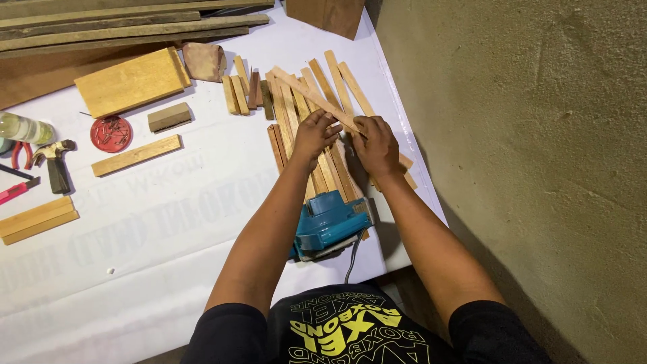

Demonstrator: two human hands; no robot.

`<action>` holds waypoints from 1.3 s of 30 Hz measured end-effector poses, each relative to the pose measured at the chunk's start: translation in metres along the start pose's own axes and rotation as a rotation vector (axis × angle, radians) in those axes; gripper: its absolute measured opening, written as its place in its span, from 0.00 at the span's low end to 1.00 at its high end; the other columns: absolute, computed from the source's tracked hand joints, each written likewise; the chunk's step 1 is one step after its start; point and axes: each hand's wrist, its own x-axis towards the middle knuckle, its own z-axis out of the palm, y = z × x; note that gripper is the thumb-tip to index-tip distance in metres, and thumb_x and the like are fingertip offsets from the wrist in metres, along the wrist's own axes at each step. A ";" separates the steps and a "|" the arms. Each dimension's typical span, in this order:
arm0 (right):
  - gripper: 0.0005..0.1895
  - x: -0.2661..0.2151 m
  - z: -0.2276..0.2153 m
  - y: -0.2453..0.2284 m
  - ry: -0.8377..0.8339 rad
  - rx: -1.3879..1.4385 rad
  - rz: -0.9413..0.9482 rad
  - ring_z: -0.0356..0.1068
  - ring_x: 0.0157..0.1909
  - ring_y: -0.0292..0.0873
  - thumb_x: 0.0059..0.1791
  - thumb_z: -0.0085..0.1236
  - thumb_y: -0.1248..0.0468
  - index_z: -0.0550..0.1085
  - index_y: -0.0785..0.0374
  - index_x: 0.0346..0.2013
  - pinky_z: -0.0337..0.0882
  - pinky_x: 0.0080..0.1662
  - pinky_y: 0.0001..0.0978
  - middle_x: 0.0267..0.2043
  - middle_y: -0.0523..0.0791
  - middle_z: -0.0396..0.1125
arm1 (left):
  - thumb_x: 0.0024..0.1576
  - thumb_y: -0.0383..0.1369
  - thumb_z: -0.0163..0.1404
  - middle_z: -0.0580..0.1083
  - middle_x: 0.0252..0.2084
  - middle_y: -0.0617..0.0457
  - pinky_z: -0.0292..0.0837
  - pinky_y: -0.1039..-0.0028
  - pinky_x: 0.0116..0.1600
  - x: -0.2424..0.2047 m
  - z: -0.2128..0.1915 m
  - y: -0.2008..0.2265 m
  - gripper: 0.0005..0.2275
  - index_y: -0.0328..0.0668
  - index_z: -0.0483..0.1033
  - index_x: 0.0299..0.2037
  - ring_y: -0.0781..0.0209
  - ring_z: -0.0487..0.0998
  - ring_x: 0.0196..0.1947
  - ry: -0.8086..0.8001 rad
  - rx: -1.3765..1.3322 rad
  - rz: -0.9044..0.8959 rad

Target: The person picks up wooden strips one at a time from a pile on the workbench and aligns them into neat stacks, squaring the edges of each stack by hand. The person continues sorting strips of different lengths into separate groups on the table.

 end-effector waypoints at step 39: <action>0.19 -0.022 0.044 0.006 -0.226 -0.206 0.289 0.74 0.40 0.60 0.48 0.64 0.54 0.71 0.62 0.43 0.73 0.40 0.53 0.36 0.54 0.74 | 0.56 0.39 0.54 0.79 0.49 0.39 0.76 0.58 0.51 -0.038 0.011 -0.008 0.22 0.41 0.74 0.60 0.42 0.80 0.48 0.114 1.181 0.331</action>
